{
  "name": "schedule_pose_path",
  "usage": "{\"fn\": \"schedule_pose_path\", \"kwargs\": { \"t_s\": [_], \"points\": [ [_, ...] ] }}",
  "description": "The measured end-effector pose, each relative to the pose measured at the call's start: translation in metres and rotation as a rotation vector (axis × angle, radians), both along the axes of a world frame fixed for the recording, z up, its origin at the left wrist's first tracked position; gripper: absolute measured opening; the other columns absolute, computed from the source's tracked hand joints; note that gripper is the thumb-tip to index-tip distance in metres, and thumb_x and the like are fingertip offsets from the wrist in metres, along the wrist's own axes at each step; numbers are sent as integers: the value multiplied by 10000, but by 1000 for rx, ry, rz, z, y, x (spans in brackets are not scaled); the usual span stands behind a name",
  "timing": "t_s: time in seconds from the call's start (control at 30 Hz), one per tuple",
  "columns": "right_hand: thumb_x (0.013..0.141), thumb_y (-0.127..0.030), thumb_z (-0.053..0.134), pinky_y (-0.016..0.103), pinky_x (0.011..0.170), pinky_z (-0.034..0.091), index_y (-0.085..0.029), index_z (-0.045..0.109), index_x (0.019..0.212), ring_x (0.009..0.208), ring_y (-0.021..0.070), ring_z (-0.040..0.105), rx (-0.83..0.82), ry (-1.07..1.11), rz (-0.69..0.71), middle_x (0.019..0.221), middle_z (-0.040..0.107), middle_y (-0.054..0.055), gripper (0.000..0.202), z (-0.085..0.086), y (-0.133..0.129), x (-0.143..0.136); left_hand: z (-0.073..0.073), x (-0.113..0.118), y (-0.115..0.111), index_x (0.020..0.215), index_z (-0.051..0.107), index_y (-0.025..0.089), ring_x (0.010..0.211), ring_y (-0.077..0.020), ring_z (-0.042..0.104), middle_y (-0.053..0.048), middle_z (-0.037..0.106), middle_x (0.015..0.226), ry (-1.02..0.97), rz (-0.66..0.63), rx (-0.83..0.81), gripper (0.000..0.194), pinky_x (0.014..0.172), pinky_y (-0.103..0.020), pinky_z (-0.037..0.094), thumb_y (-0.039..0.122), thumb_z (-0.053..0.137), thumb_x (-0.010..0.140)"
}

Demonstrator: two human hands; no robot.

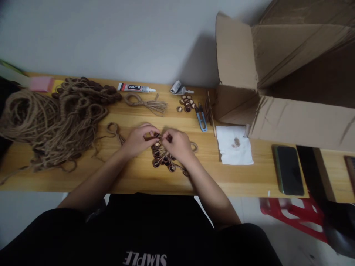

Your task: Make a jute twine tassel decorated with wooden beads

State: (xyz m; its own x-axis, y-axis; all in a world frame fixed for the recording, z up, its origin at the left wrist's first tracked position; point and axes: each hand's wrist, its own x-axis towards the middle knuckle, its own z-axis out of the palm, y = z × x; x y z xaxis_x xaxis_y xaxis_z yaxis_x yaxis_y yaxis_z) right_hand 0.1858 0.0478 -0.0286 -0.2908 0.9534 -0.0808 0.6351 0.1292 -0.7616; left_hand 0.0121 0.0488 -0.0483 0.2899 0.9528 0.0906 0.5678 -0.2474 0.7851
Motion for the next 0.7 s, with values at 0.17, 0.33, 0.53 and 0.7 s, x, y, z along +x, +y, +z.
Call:
{"fn": "schedule_pose_path", "kwargs": {
  "t_s": [0.17, 0.33, 0.53, 0.7],
  "points": [
    [722, -164, 564, 235, 640, 392, -185, 633, 678, 601, 128, 558, -1, 11, -6, 669, 662, -2, 85, 0, 0, 0, -1, 0, 0, 856, 670, 175, 753, -139, 575, -10, 635, 852, 0, -8, 5, 170, 732, -277, 476, 98, 631, 711],
    [722, -168, 566, 228, 623, 383, -181, 629, 677, 573, 117, 536, -2, 19, 4, 639, 642, -12, 78, 1, -1, 1, -2, 0, 0, 851, 674, 169, 744, -135, 572, -9, 634, 845, -9, -8, 17, 166, 726, -270, 469, 94, 633, 709],
    [723, -177, 586, 223, 605, 368, -181, 628, 667, 557, 113, 518, 6, 1, 0, 610, 624, -19, 70, 1, -1, 1, -3, 0, -1, 849, 677, 167, 742, -137, 570, -10, 628, 839, -14, -5, 21, 167, 718, -269, 463, 89, 640, 706],
    [715, -164, 599, 219, 598, 361, -179, 627, 664, 561, 112, 519, -9, -3, -3, 608, 622, -20, 60, 1, 0, 0, -2, 0, 0, 853, 677, 161, 741, -133, 570, -11, 628, 837, -6, -6, 19, 178, 718, -265, 462, 71, 644, 703]
  ]
}}
